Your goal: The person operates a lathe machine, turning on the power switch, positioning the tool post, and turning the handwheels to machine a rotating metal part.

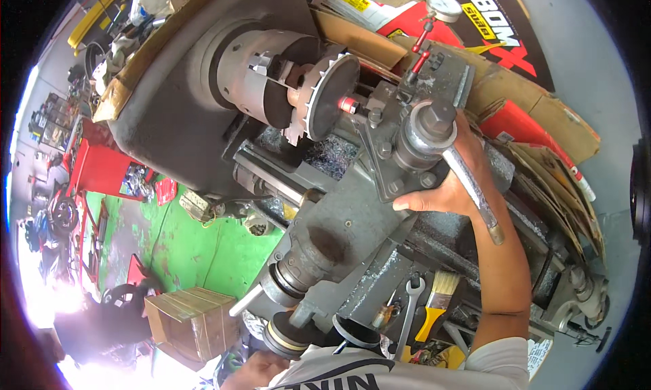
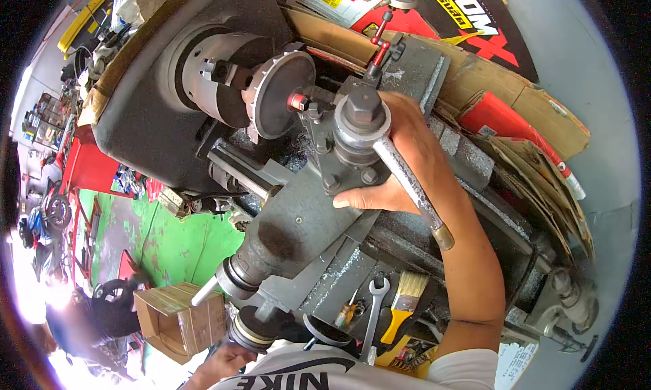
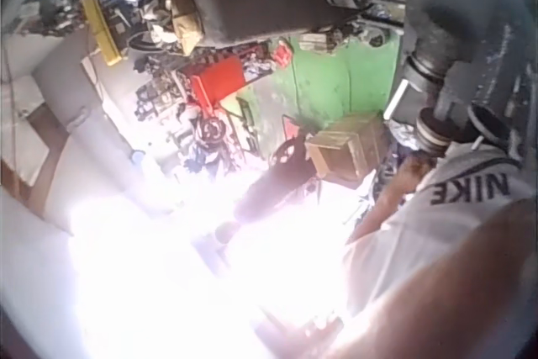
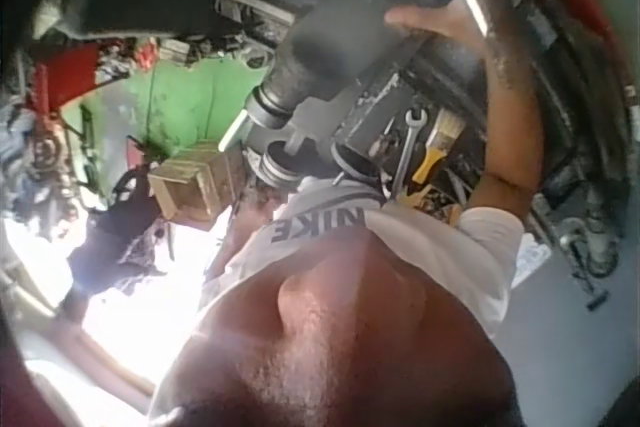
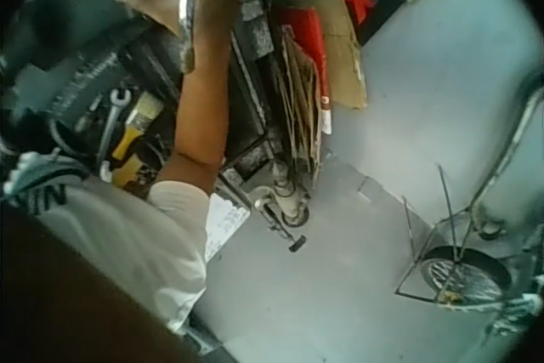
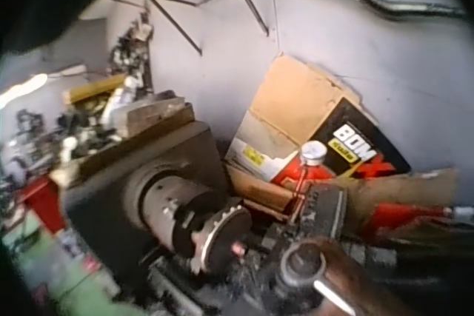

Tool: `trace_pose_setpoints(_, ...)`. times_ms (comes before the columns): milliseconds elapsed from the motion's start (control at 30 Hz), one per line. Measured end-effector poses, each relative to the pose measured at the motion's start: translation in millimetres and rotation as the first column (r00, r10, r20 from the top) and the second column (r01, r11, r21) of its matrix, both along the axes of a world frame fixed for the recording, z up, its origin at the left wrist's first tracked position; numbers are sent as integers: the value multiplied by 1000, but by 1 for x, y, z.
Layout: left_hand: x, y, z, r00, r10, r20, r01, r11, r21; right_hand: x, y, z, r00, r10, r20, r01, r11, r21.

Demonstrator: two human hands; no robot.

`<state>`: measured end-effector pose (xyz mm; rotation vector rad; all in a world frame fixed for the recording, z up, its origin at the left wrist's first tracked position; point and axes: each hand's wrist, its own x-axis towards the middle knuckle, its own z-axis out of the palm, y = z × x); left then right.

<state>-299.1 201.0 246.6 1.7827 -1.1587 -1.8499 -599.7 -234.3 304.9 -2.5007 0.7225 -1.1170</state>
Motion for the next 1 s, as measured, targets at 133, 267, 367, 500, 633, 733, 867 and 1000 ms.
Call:
trace_pose_setpoints(133, -9, 3, -49, 974, -144, 175, 210, 863, -460, -2, 1, 1, 999, 29, 16, -30, 994, 102)
trace_pose_setpoints(267, 3, 5, -78, 920, 81, 384, 79, 920, -384, -1, 0, 3, 1000, 28, 3, -28, 995, 95)
trace_pose_setpoints(367, 11, 6, -56, 861, 182, 475, -60, 964, -260, -1, -1, 2, 999, 36, 7, -36, 995, 95)
trace_pose_setpoints(500, 14, -2, -3, 867, 160, 472, -175, 984, -13, -1, -3, -1, 999, 31, 28, -33, 996, 82)
trace_pose_setpoints(633, 15, -10, 22, 989, -3, 150, -12, 995, 98, -2, -4, -1, 998, 52, 38, -55, 996, 77)
trace_pose_setpoints(733, 11, -9, 12, 978, -140, 157, 145, 989, -17, -2, -5, -1, 998, 54, 40, -57, 994, 90)
trace_pose_setpoints(867, -9, -5, -25, 972, -181, 147, 212, 949, -235, 0, -6, 0, 997, 56, 43, -60, 993, 99)
trace_pose_setpoints(1000, -30, -19, -85, 974, -51, 223, 141, 901, -410, 0, -7, -1, 997, 55, 59, -61, 994, 92)
